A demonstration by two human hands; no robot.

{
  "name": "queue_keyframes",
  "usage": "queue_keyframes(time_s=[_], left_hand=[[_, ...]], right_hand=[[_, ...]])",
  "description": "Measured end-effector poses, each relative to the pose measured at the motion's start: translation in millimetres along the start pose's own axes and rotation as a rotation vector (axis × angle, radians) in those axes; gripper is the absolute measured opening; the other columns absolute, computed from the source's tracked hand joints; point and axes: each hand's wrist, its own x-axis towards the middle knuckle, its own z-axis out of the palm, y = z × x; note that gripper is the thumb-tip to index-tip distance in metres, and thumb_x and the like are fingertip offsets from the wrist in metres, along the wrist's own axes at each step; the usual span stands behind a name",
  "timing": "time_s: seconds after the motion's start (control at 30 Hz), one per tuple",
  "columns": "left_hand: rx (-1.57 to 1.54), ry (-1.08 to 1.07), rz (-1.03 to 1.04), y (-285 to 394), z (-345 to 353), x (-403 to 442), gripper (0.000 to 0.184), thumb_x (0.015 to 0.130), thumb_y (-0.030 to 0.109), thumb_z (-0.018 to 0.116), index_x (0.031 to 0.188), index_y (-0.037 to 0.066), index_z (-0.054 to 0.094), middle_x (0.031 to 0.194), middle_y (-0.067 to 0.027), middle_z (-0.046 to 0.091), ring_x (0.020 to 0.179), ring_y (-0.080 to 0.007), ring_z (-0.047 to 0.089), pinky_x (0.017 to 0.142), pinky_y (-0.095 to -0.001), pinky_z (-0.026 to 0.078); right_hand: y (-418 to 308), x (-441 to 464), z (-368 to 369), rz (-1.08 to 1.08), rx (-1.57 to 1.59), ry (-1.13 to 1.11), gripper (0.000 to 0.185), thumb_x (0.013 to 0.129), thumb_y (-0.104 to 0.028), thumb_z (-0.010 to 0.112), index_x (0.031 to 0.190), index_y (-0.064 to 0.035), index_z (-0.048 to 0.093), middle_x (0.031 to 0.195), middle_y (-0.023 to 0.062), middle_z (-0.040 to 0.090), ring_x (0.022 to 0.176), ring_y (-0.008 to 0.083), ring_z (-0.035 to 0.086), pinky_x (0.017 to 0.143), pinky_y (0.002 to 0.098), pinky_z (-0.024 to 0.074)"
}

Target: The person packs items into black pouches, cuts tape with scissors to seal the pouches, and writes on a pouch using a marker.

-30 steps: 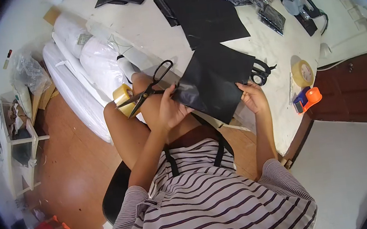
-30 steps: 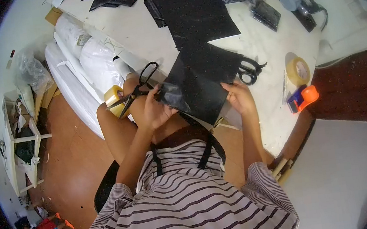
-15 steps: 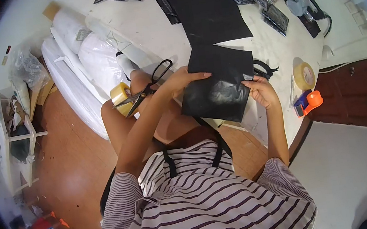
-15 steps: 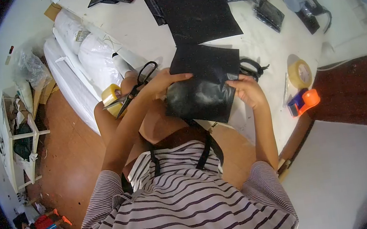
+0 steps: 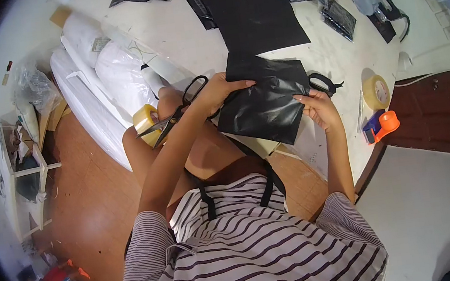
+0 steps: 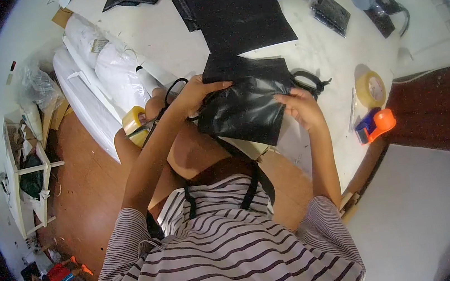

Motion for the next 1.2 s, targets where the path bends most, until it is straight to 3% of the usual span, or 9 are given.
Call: queue_keyframes(time_s=[0.17, 0.27, 0.37, 0.47, 0.73, 0.87, 1.03, 1.2], left_hand=[[0.296, -0.087, 0.02, 28.8, 5.7, -13.4, 0.025, 0.076, 0.007, 0.073, 0.1, 0.0, 0.068, 0.096, -0.0048, 0.068, 0.087, -0.0114, 0.061, 0.083, -0.0237, 0.046], [0.395, -0.197, 0.163, 25.6, -6.2, 2.1, 0.022, 0.077, 0.006, 0.072, 0.098, 0.001, 0.069, 0.095, -0.0032, 0.069, 0.087, -0.0097, 0.06, 0.085, -0.0231, 0.044], [0.522, -0.205, 0.285, 24.3, -10.2, 17.8, 0.021, 0.077, 0.006, 0.072, 0.097, 0.003, 0.07, 0.093, -0.0018, 0.069, 0.087, -0.0094, 0.06, 0.084, -0.0229, 0.044], [0.605, -0.197, 0.305, 36.8, -4.8, 24.9, 0.02, 0.077, 0.006, 0.071, 0.097, 0.004, 0.071, 0.094, -0.0022, 0.069, 0.087, -0.0093, 0.06, 0.084, -0.023, 0.044], [0.469, -0.244, 0.276, 58.4, 13.8, 21.3, 0.021, 0.078, 0.01, 0.072, 0.099, 0.004, 0.07, 0.094, -0.0027, 0.07, 0.086, -0.0086, 0.061, 0.083, -0.0225, 0.045], [0.437, -0.259, 0.335, 57.5, 13.4, 17.1, 0.021, 0.079, 0.006, 0.07, 0.1, 0.004, 0.07, 0.095, -0.0022, 0.069, 0.088, -0.0079, 0.061, 0.083, -0.0223, 0.046], [0.458, -0.27, 0.349, 56.3, 11.0, 17.9, 0.021, 0.078, 0.008, 0.071, 0.099, 0.004, 0.07, 0.094, -0.0027, 0.069, 0.087, -0.0087, 0.061, 0.082, -0.0228, 0.046], [0.434, -0.213, 0.327, 48.7, 9.7, 26.9, 0.021, 0.077, 0.01, 0.073, 0.097, 0.004, 0.07, 0.092, -0.003, 0.07, 0.084, -0.0094, 0.062, 0.079, -0.0231, 0.046]], right_hand=[[1.1, -4.9, -4.3, -0.074, 0.006, -0.003, 0.015, 0.08, 0.001, 0.065, 0.094, 0.0038, 0.065, 0.092, 0.011, 0.068, 0.078, 0.0151, 0.065, 0.07, 0.0255, 0.0528], [-0.2, -8.0, 1.9, -0.168, 0.067, 0.032, 0.013, 0.082, 0.003, 0.059, 0.093, 0.0038, 0.066, 0.09, 0.0108, 0.068, 0.074, 0.0149, 0.066, 0.068, 0.0262, 0.0553], [3.9, -2.5, -12.1, -0.171, 0.098, -0.004, 0.018, 0.08, 0.005, 0.06, 0.098, 0.0064, 0.065, 0.094, 0.014, 0.067, 0.082, 0.0187, 0.066, 0.077, 0.0314, 0.0547], [4.2, -3.3, -13.6, -0.203, 0.122, 0.006, 0.018, 0.081, 0.006, 0.058, 0.098, 0.0066, 0.065, 0.094, 0.0145, 0.067, 0.083, 0.0195, 0.066, 0.076, 0.0313, 0.055], [-16.6, -23.2, -3.2, -0.397, 0.153, 0.033, 0.019, 0.082, 0.006, 0.057, 0.099, 0.006, 0.064, 0.095, 0.0113, 0.067, 0.085, 0.0169, 0.064, 0.079, 0.0288, 0.0503], [-18.7, -20.6, 0.7, -0.421, 0.17, 0.026, 0.02, 0.082, 0.007, 0.057, 0.101, 0.0047, 0.064, 0.095, 0.01, 0.067, 0.084, 0.0152, 0.063, 0.079, 0.0271, 0.0483], [-9.2, -13.0, -0.9, -0.377, -0.113, 0.059, 0.021, 0.082, 0.006, 0.059, 0.102, 0.0017, 0.065, 0.095, 0.0078, 0.067, 0.085, 0.013, 0.062, 0.078, 0.0245, 0.0466], [-1.0, 2.6, 2.9, -0.394, 0.046, 0.122, 0.019, 0.081, 0.004, 0.062, 0.099, 0.0008, 0.066, 0.092, 0.0055, 0.067, 0.081, 0.0105, 0.06, 0.074, 0.0222, 0.0447]])
